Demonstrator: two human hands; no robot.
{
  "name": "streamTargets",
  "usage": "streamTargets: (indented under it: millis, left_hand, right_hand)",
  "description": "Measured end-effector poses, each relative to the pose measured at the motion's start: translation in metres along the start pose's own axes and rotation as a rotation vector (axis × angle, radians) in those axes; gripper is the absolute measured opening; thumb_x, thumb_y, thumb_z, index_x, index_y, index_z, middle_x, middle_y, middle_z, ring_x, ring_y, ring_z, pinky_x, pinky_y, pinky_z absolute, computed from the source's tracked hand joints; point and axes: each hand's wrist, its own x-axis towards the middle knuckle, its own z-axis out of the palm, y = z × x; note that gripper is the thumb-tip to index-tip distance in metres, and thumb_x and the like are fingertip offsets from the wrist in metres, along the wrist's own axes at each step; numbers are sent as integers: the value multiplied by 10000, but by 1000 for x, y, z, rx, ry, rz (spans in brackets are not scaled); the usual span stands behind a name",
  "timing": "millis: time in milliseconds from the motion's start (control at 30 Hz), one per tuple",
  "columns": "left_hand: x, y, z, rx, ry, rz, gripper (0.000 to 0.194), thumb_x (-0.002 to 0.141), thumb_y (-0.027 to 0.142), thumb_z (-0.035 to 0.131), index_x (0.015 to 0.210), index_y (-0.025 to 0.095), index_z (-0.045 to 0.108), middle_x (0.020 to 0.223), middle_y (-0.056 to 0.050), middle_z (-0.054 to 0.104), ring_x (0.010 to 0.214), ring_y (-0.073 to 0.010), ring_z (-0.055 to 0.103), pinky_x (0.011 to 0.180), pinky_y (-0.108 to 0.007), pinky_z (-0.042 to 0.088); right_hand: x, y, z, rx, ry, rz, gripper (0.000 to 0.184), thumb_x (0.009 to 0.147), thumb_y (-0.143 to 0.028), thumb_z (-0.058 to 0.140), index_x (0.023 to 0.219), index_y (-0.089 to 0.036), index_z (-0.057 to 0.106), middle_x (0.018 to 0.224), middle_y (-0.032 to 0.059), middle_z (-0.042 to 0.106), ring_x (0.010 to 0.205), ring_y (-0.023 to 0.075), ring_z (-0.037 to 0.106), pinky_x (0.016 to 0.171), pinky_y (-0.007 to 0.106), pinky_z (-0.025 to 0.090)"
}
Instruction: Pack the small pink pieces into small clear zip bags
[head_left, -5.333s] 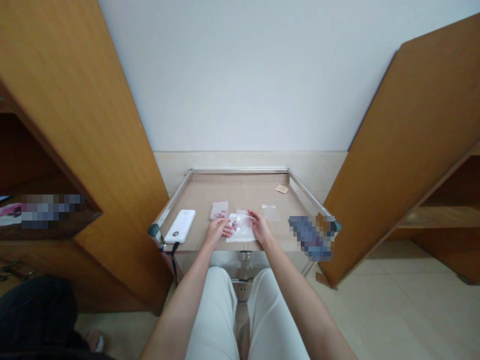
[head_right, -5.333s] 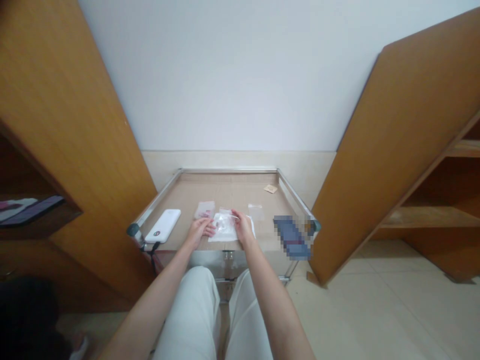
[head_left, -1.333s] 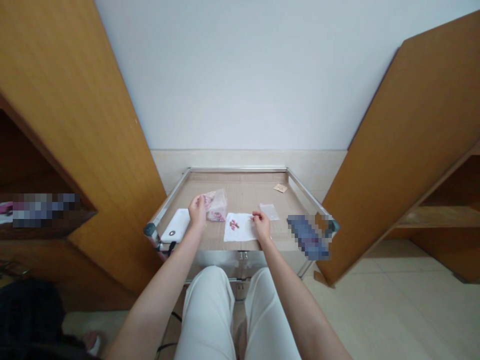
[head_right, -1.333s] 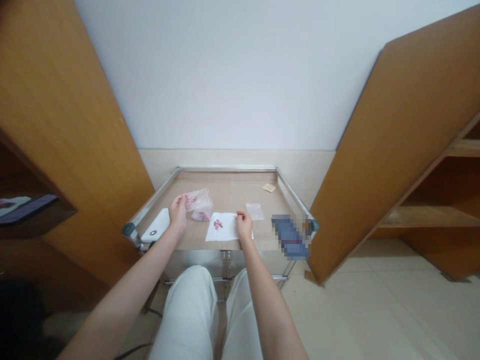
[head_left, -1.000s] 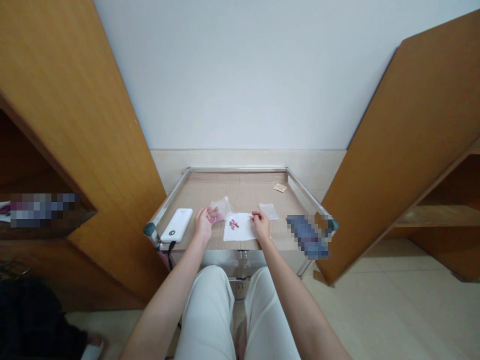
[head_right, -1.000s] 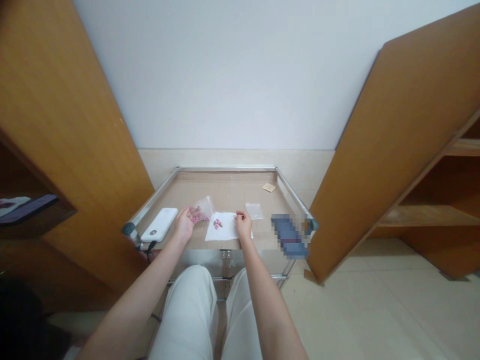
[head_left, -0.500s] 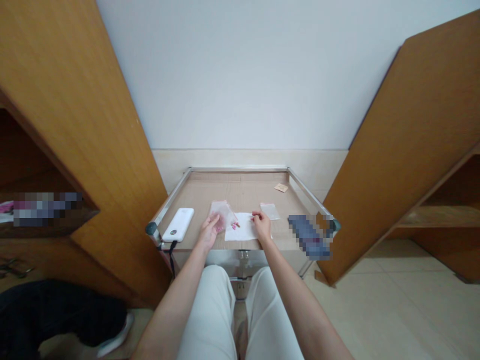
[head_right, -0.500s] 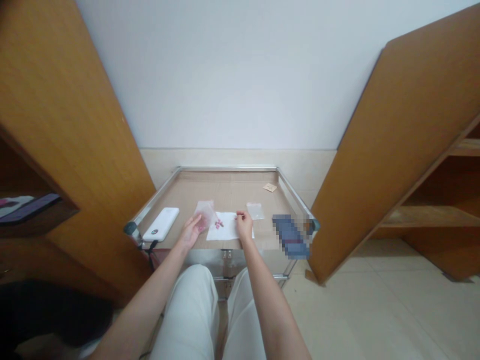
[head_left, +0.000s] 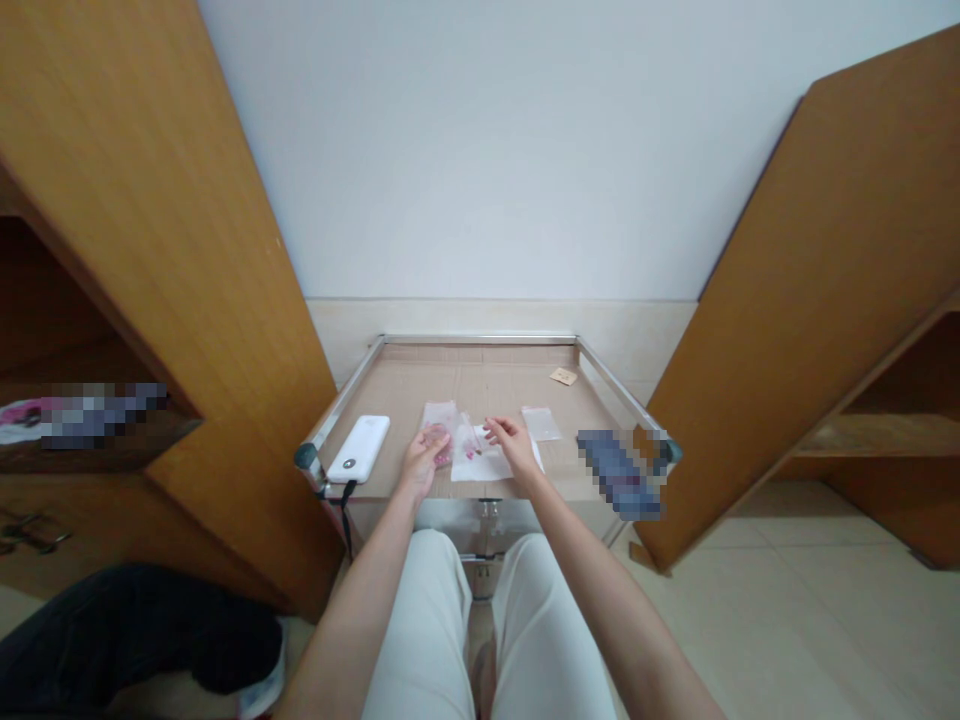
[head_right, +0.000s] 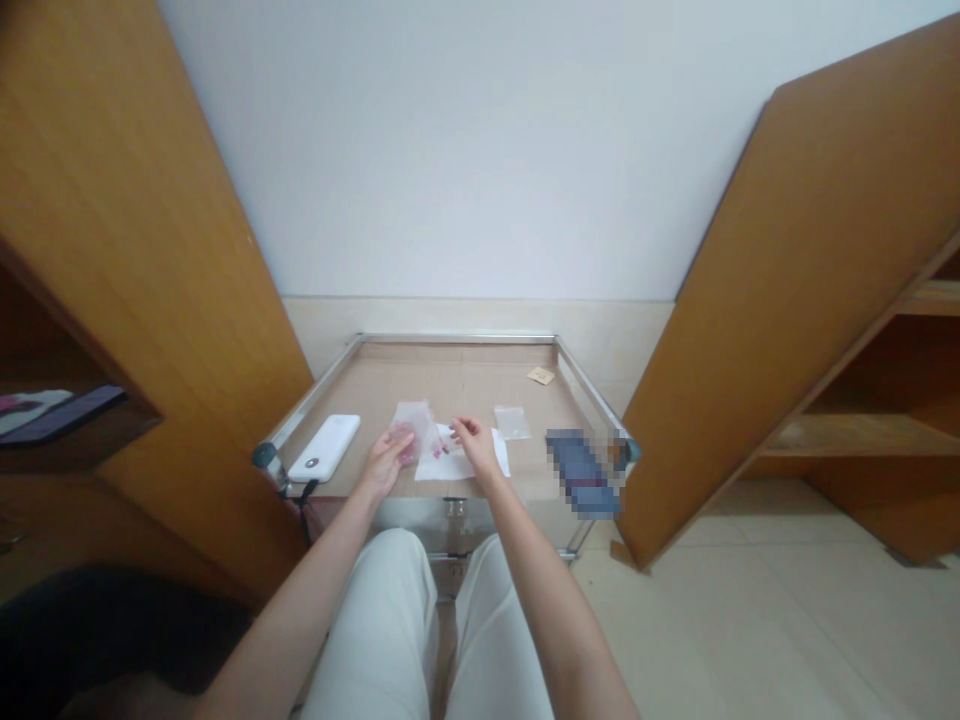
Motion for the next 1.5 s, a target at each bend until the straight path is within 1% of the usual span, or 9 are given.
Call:
streamTargets:
  millis: [100, 167, 333, 467, 600, 767, 967, 1100, 1500]
  left_hand:
    - [-1, 0, 1, 29, 7, 27, 406, 486, 265, 702, 827, 166, 506, 738, 8, 586, 513, -61, 536, 422, -159, 406]
    - [-2, 0, 1, 70, 14, 46, 419, 483, 277, 700, 831, 164, 497, 747, -1, 583, 528, -70, 543, 414, -155, 403]
    - [-7, -1, 3, 152, 16, 99, 454, 512, 303, 678, 886, 193, 446, 770, 0, 572, 515, -77, 548, 409, -160, 409]
    - [-11, -1, 4, 234, -3, 130, 408, 533, 308, 657, 882, 207, 471, 941, -32, 542, 531, -78, 550, 409, -182, 426]
    - [-11, -1, 3, 312, -19, 204, 214, 558, 307, 629, 701, 156, 580, 1113, -76, 460, 793, -154, 552, 463, -178, 449]
    - [-8, -4, 0, 295, -9, 254, 120, 577, 265, 609, 568, 146, 598, 1136, -77, 447, 1028, -224, 436, 500, -160, 440]
    - [-10, -3, 0, 234, -6, 205, 79, 566, 210, 591, 529, 141, 605, 1144, -54, 456, 876, -160, 507, 502, -153, 424]
    - [-11, -3, -1, 237, -10, 185, 81, 575, 208, 574, 572, 145, 625, 1163, -47, 436, 825, -133, 514, 514, -154, 424]
    - [-10, 0, 0, 256, 8, 206, 197, 555, 326, 641, 585, 135, 604, 1177, -80, 432, 967, -189, 481, 546, -167, 430]
  right_hand:
    - [-4, -10, 9, 15, -244, 71, 294, 642, -408, 536, 719, -129, 585, 651, 33, 585, 537, 102, 513, 525, 228, 388]
    - [-6, -13, 14, -18, -315, 73, 280, 630, -402, 553, 682, -128, 583, 587, 13, 571, 500, 88, 490, 513, 218, 371]
    - [-5, -13, 22, -86, -284, 45, 242, 613, -380, 562, 623, -138, 560, 513, -21, 526, 455, 71, 435, 473, 202, 334]
    - [-6, -12, 26, -148, -305, 41, 223, 618, -358, 551, 614, -136, 566, 493, -29, 507, 424, 61, 399, 439, 193, 306]
    - [-8, -9, 31, -210, -322, 25, 198, 608, -325, 563, 609, -128, 574, 473, -33, 501, 416, 57, 397, 431, 186, 303]
    - [-10, -5, 39, -246, -262, 28, 191, 592, -320, 579, 572, -133, 542, 435, -41, 477, 391, 59, 402, 398, 178, 297]
    - [-11, -5, 43, -288, -223, 30, 149, 611, -273, 558, 554, -137, 537, 412, -43, 472, 375, 61, 410, 391, 174, 300]
    - [-11, -7, 42, -319, -267, 13, 169, 665, -222, 479, 531, -139, 541, 404, -44, 464, 370, 59, 413, 416, 174, 321]
    - [-10, -16, 39, -273, -406, 20, 189, 695, -176, 431, 548, -144, 543, 424, -45, 471, 397, 63, 441, 446, 175, 348]
